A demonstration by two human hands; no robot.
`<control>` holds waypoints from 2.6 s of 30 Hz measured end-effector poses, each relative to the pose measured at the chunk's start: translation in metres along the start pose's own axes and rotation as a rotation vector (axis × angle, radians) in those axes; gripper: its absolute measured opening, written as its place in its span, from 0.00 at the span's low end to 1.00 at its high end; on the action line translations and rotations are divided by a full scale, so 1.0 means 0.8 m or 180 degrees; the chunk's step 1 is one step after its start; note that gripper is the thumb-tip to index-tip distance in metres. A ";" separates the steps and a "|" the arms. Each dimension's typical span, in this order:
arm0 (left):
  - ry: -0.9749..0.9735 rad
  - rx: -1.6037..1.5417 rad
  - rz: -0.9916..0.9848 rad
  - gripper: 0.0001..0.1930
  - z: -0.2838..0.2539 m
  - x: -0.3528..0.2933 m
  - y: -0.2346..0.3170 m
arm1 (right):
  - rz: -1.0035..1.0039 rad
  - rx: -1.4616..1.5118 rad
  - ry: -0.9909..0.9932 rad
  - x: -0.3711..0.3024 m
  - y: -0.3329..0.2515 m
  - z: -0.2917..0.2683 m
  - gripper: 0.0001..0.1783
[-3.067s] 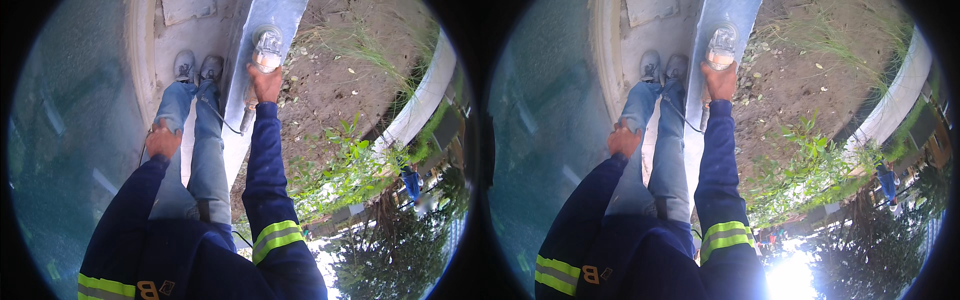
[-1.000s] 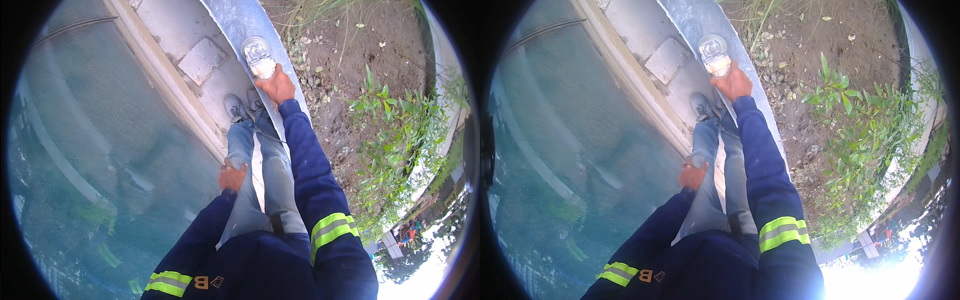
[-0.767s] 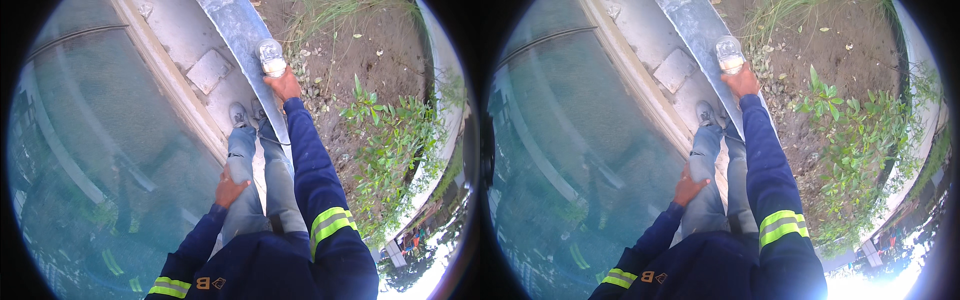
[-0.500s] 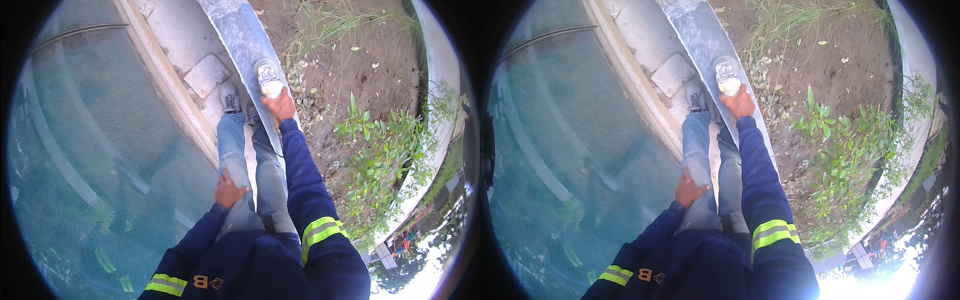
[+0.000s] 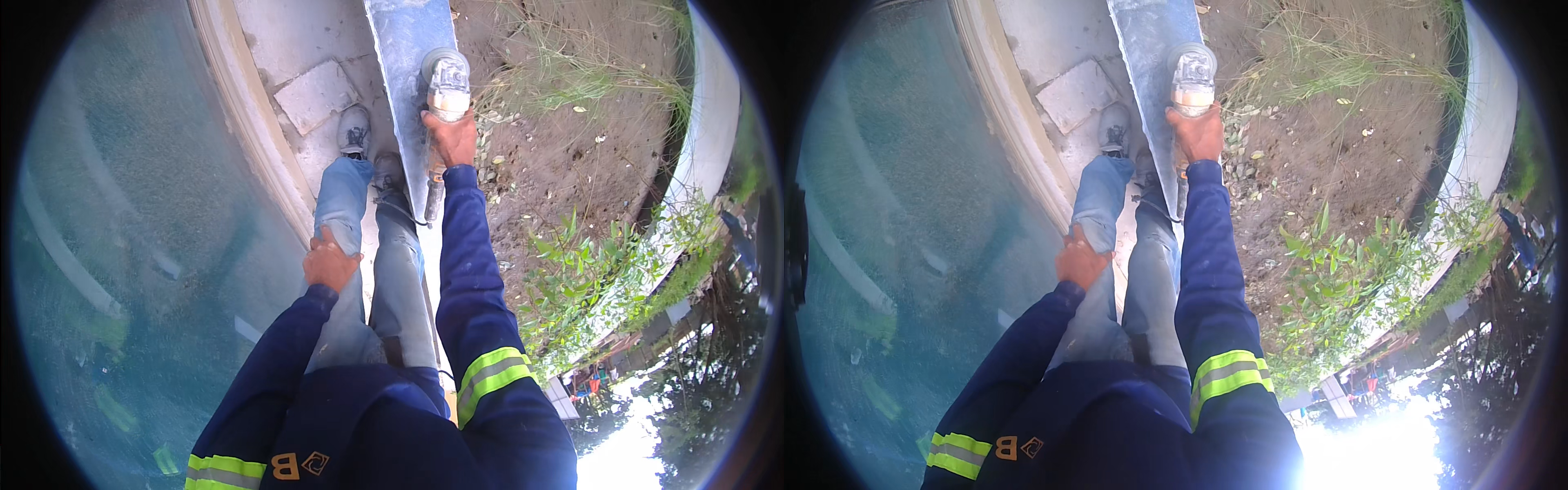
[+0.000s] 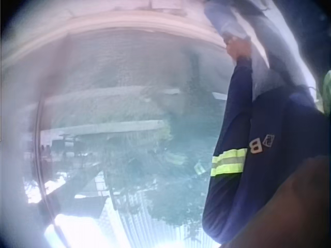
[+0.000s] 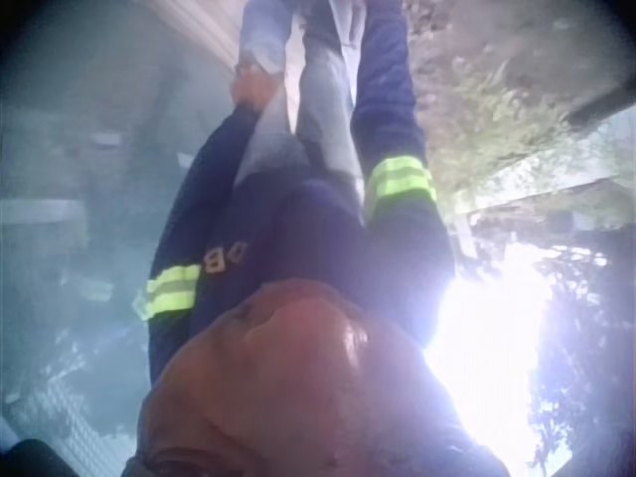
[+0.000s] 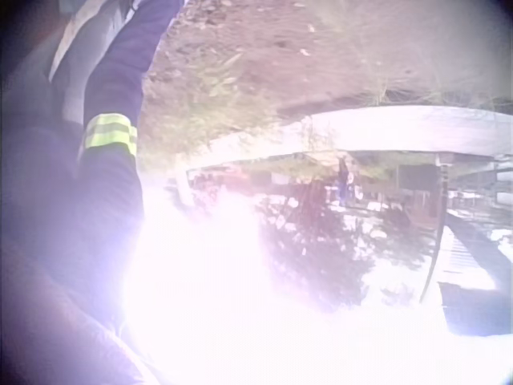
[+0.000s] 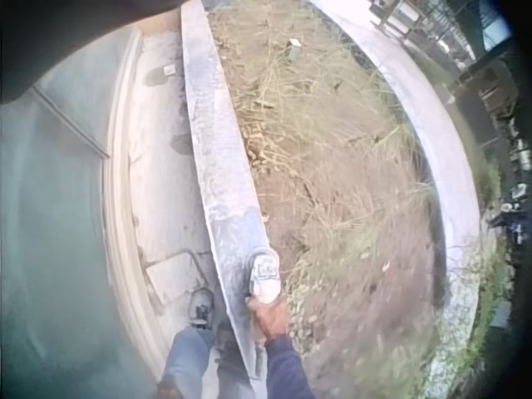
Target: The person uses an angle grinder to grind a concrete curb along a paved area. The operator holds the tool with both hands and moves it along the edge of the curb, generating dust as the surface is abraded.
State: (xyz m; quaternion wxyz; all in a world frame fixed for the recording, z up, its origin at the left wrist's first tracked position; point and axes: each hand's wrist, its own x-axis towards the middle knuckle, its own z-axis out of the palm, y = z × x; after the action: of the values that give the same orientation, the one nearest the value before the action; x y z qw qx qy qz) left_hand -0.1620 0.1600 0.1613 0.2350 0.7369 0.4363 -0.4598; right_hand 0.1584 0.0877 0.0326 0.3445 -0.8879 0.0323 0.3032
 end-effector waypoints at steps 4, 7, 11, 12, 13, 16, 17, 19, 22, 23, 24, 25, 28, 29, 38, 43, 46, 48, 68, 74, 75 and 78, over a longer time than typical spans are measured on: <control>-0.0005 0.0217 -0.0003 0.57 -0.023 0.010 0.008 | 0.0032 -0.0079 -0.0008 -0.016 0.013 -0.009 0.47; -0.0196 0.0228 -0.0119 0.56 -0.034 0.020 0.011 | -0.0027 -0.0232 -0.0167 -0.037 0.011 -0.005 0.48; -0.0135 0.0341 -0.0203 0.56 -0.034 0.035 0.023 | -0.0080 -0.0558 -0.0289 -0.030 -0.008 0.013 0.50; -0.0118 0.0256 -0.0175 0.56 -0.032 0.038 0.026 | 0.0004 -0.0645 -0.0286 -0.029 -0.010 0.015 0.50; -0.0071 0.0184 -0.0138 0.56 -0.030 0.036 0.024 | -0.0117 -0.0599 -0.0433 -0.024 -0.012 0.014 0.46; 0.0025 0.0317 -0.0128 0.54 -0.023 0.026 0.020 | -0.0041 -0.0331 -0.0390 -0.012 -0.016 0.018 0.46; 0.0029 0.0313 -0.0132 0.54 -0.020 0.025 0.020 | 0.0062 0.0001 -0.0493 -0.011 -0.014 0.015 0.47; 0.0064 0.0334 -0.0122 0.54 -0.016 0.019 0.020 | -0.0037 0.0042 -0.0462 -0.018 -0.008 0.004 0.47; 0.0128 0.0294 -0.0123 0.52 -0.012 0.017 0.023 | -0.0118 -0.0032 -0.0494 -0.031 -0.001 -0.008 0.47; 0.0101 0.0255 -0.0131 0.52 -0.012 0.016 0.024 | -0.0086 -0.0203 -0.0503 -0.038 0.001 -0.010 0.47; 0.0087 0.0210 -0.0154 0.52 -0.011 0.016 0.025 | 0.0032 -0.0380 -0.0492 -0.042 0.001 -0.010 0.46; 0.0089 0.0210 -0.0132 0.51 -0.010 0.015 0.025 | -0.0041 -0.0498 -0.0529 -0.045 0.000 -0.009 0.46; 0.0150 0.0213 -0.0128 0.50 -0.006 0.012 0.025 | -0.0119 -0.0662 -0.0558 -0.043 -0.008 0.000 0.44; 0.0171 0.0229 -0.0131 0.50 -0.005 0.011 0.024 | -0.0214 -0.0584 -0.0546 -0.037 -0.011 0.003 0.44; 0.0062 0.0196 -0.0282 0.49 0.002 0.011 0.025 | -0.0207 -0.0197 -0.0375 -0.013 -0.006 -0.008 0.42; 0.0057 0.0133 -0.0274 0.47 0.002 0.009 0.024 | -0.0165 -0.0445 -0.0587 -0.041 0.001 -0.004 0.42; -0.0015 0.0087 -0.0284 0.47 0.003 0.009 0.020 | -0.0321 -0.0813 -0.0625 -0.037 -0.012 0.002 0.44; 0.0028 0.0053 -0.0298 0.47 0.003 0.008 0.019 | -0.0337 -0.0729 -0.0497 -0.025 -0.022 0.010 0.45; -0.0005 -0.0084 -0.0216 0.47 -0.003 0.005 0.018 | -0.0281 -0.0511 -0.0550 -0.013 -0.026 0.005 0.45; 0.0081 -0.0026 -0.0186 0.47 0.003 0.008 0.016 | -0.0406 -0.0242 -0.0544 -0.014 -0.010 -0.007 0.44; 0.0132 0.0012 -0.0196 0.46 0.004 0.007 0.016 | -0.0416 -0.0228 -0.0593 -0.018 -0.005 -0.007 0.45; 0.0126 -0.0114 -0.0182 0.46 0.007 0.007 0.014 | -0.0401 -0.0449 -0.0612 -0.023 -0.002 -0.002 0.47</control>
State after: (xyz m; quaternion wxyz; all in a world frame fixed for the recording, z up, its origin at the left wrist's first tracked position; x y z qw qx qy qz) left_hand -0.1537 0.1524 0.1535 0.2262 0.7288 0.4699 -0.4437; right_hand 0.1448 0.0853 0.0448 0.3011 -0.8770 -0.0780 0.3661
